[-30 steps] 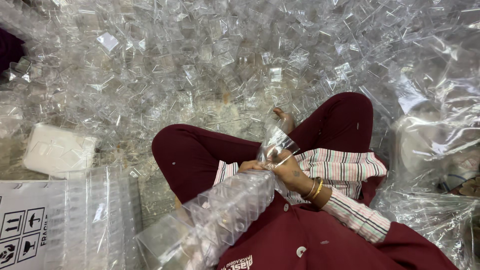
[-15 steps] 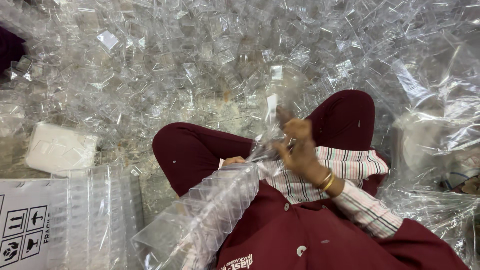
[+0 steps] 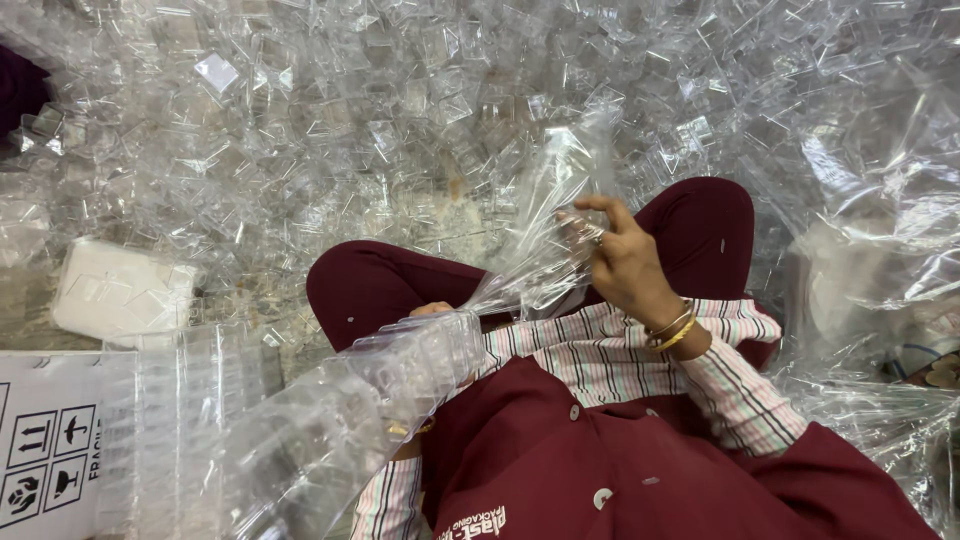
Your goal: The person sits on the floor among piles of clear plastic boxes and assembles them, fitting lids onto bases and nesting the closed boxes one at a time. The person stacks the assembled boxes into a growing pile beside them and occasionally reaches for new boxes from the surrounding piles.
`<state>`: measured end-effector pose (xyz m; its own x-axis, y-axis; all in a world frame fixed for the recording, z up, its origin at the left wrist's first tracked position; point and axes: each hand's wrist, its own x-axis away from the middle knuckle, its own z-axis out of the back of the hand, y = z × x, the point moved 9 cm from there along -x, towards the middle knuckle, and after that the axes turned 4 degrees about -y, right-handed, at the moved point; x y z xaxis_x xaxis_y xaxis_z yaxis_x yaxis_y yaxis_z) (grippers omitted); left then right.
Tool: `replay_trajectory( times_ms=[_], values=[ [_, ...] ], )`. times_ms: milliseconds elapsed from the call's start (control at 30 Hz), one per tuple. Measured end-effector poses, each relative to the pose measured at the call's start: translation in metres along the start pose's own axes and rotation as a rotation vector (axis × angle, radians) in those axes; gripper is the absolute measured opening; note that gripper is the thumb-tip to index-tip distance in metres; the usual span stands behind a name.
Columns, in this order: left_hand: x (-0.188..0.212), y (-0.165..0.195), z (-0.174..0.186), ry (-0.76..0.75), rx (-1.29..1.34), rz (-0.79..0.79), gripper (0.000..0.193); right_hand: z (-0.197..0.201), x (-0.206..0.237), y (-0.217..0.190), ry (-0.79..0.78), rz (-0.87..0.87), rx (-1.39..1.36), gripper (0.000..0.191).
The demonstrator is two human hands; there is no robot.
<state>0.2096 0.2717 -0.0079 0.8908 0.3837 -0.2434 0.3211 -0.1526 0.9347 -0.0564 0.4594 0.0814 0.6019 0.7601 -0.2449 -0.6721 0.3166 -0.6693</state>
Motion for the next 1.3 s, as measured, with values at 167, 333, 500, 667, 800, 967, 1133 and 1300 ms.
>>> replay_trajectory(
  times_ms=[167,333,500,667,800,967,1133,1300],
  values=[
    [0.008,0.004,0.004,0.002,-0.006,0.006,0.061,0.010,-0.009,-0.043,0.016,0.179,-0.062,0.064],
    [0.011,0.004,0.003,0.002,-0.013,0.023,0.066,0.014,-0.024,-0.059,-0.022,0.103,0.108,0.060],
    [0.004,0.004,-0.007,0.001,-0.046,0.085,0.070,0.022,-0.037,-0.088,0.035,0.231,0.195,0.088],
    [-0.013,-0.007,-0.020,0.019,-0.209,0.329,0.075,0.030,-0.045,-0.101,0.054,0.309,0.225,0.090],
    [-0.018,-0.006,-0.025,0.052,-0.280,0.467,0.078,0.033,-0.050,-0.102,0.018,0.325,0.196,0.087],
    [-0.026,0.004,-0.027,0.071,-0.250,0.450,0.081,0.051,-0.046,-0.112,0.046,0.367,0.217,0.085],
    [-0.021,0.006,-0.016,0.126,-0.291,0.531,0.081,0.071,-0.038,-0.133,0.043,0.399,0.181,0.089],
    [-0.017,0.013,-0.006,0.178,-0.321,0.530,0.079,0.083,-0.030,-0.138,0.009,0.310,0.207,0.085]
  ],
)
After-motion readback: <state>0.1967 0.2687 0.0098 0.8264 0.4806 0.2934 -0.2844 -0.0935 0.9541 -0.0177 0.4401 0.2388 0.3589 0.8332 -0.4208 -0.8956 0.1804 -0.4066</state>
